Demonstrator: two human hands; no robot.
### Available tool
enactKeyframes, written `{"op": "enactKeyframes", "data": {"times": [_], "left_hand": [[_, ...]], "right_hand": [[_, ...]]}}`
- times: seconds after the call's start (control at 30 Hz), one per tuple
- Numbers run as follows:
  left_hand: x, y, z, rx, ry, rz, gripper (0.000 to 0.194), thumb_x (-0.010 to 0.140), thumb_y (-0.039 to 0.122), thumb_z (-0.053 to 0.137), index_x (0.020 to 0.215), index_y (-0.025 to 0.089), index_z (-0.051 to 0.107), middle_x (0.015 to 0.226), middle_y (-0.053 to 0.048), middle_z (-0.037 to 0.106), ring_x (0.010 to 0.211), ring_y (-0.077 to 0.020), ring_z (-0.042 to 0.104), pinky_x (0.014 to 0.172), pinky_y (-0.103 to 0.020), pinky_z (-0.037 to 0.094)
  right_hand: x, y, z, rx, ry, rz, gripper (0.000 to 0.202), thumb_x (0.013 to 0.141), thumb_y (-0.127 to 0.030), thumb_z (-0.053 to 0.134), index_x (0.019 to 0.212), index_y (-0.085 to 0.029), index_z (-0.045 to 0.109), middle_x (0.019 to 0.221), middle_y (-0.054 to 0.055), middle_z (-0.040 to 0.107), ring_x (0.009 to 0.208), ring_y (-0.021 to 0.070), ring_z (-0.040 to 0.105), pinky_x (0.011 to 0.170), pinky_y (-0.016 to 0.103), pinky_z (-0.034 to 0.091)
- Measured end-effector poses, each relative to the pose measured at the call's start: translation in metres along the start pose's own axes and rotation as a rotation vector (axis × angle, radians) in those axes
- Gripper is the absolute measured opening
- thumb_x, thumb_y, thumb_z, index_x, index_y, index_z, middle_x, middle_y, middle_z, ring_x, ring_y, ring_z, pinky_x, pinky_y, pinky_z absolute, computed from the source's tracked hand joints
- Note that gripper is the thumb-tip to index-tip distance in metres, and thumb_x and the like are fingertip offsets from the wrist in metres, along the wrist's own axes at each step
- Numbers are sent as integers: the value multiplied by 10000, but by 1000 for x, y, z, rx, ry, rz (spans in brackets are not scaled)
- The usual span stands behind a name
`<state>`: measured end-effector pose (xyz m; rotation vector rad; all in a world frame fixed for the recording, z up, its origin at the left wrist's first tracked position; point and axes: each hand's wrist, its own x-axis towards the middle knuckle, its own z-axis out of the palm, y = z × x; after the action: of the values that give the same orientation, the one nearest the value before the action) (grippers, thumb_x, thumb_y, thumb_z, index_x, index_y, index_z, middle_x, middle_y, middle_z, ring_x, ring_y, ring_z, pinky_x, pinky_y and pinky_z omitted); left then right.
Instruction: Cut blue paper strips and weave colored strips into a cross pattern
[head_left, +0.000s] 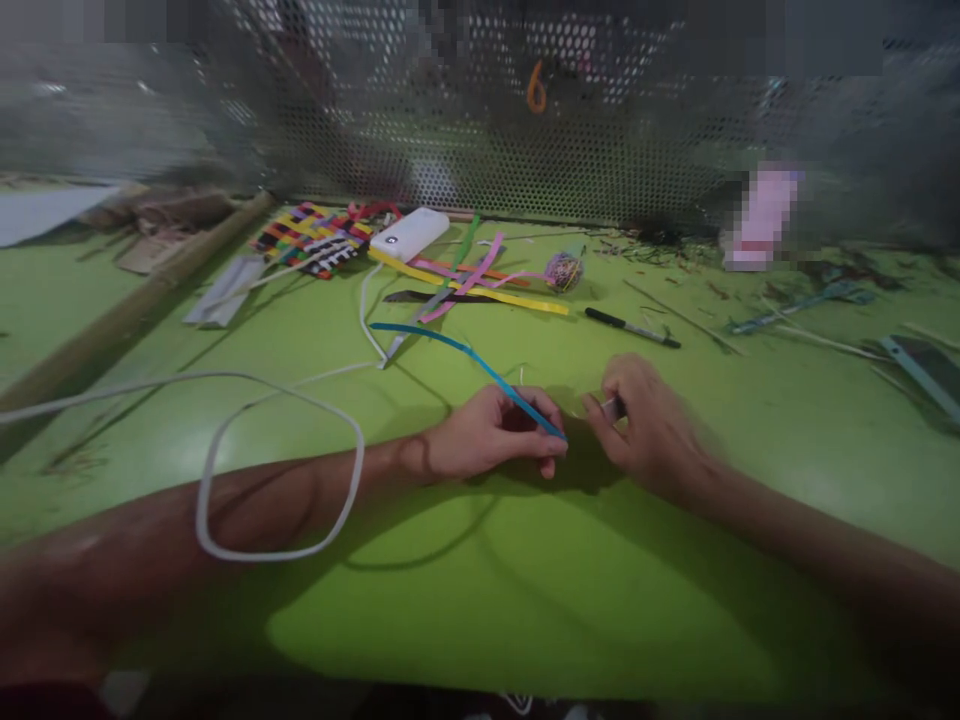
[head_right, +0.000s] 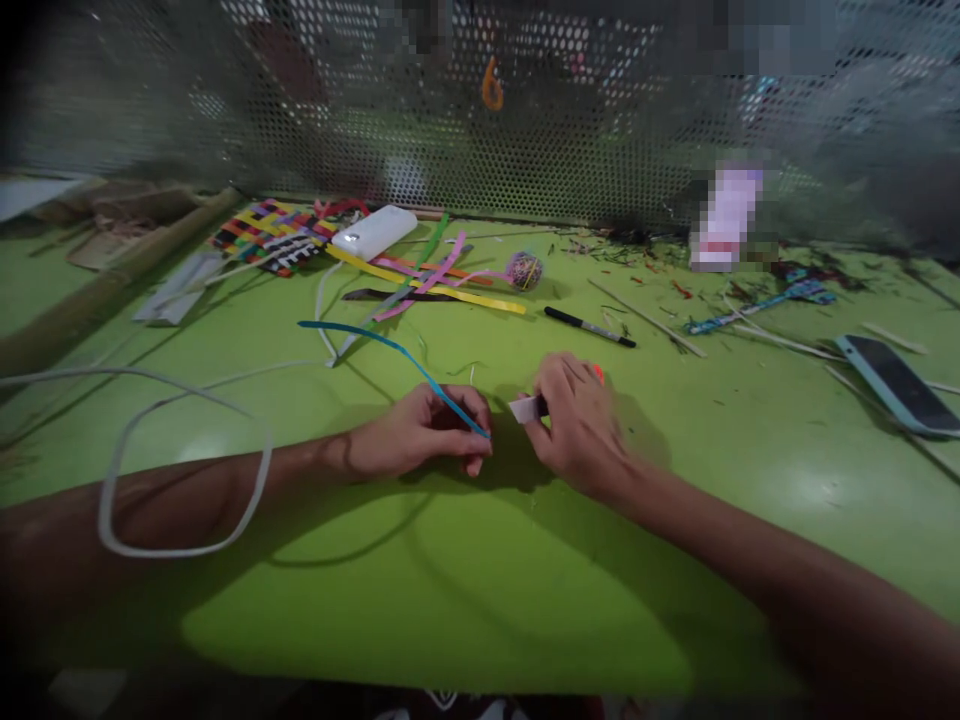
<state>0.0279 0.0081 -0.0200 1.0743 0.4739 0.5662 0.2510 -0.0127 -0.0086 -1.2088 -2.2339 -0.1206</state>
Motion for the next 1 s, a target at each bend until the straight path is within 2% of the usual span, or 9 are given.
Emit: {"op": "enactKeyframes", "data": {"times": [0.17,0.3,0.43,0.53,0.63,0.77,0.9,1.0], "left_hand": [[-2,1,0,-41,-12,5,202,789,247,843,827,121,690,715,-12,729,596,-99,694,626,-215,566],[-2,0,0,-40,-15,20,165,821,231,822,838,108,712,728,-20,723,603,-98,693,621,-205,573],[-2,0,-1,-5,-12,50,159,835,236,813,841,102,728,734,-28,722,606,-99,689,618,-201,567],[-2,1,-1,86,0,48,189,832,270,821,838,100,738,692,-26,709,591,-100,666,606,-202,551],[-4,4,-1,204,10,42,198,845,292,803,830,102,747,684,-26,696,594,-102,640,616,-216,542],[-6,7,1,259,25,81,143,862,243,764,798,117,738,692,-19,689,625,-105,635,645,-225,530],[-7,8,3,283,16,131,145,874,177,714,739,128,724,697,-18,679,652,-107,631,674,-230,524],[-6,8,4,312,7,141,160,886,171,702,734,128,726,696,-16,673,647,-104,625,669,-225,521]], "right_hand": [[0,1,-1,130,31,-148,250,822,-79,571,920,-248,415,819,12,497,705,177,470,595,312,392],[-1,3,0,168,27,-181,205,927,-108,539,1087,-231,501,961,57,579,866,202,570,696,336,517],[-2,2,1,131,77,-139,210,1000,-153,472,1187,-226,534,1000,78,629,922,223,594,770,387,524],[-2,-7,-3,195,63,-126,99,955,-142,535,962,-240,526,827,24,575,763,184,541,658,335,453],[-2,-20,-7,210,29,-160,295,919,-132,557,714,-245,377,639,-29,435,618,154,408,595,321,347],[-3,-29,-4,201,-70,-205,334,924,-102,496,640,-232,378,589,-30,456,588,142,394,596,309,328],[-4,-31,5,181,-23,-176,306,891,-128,510,612,-222,424,565,-29,469,570,136,375,600,303,310],[-3,-34,10,174,-35,-128,287,872,-185,536,602,-221,445,566,-22,485,575,138,366,612,309,298]]}}
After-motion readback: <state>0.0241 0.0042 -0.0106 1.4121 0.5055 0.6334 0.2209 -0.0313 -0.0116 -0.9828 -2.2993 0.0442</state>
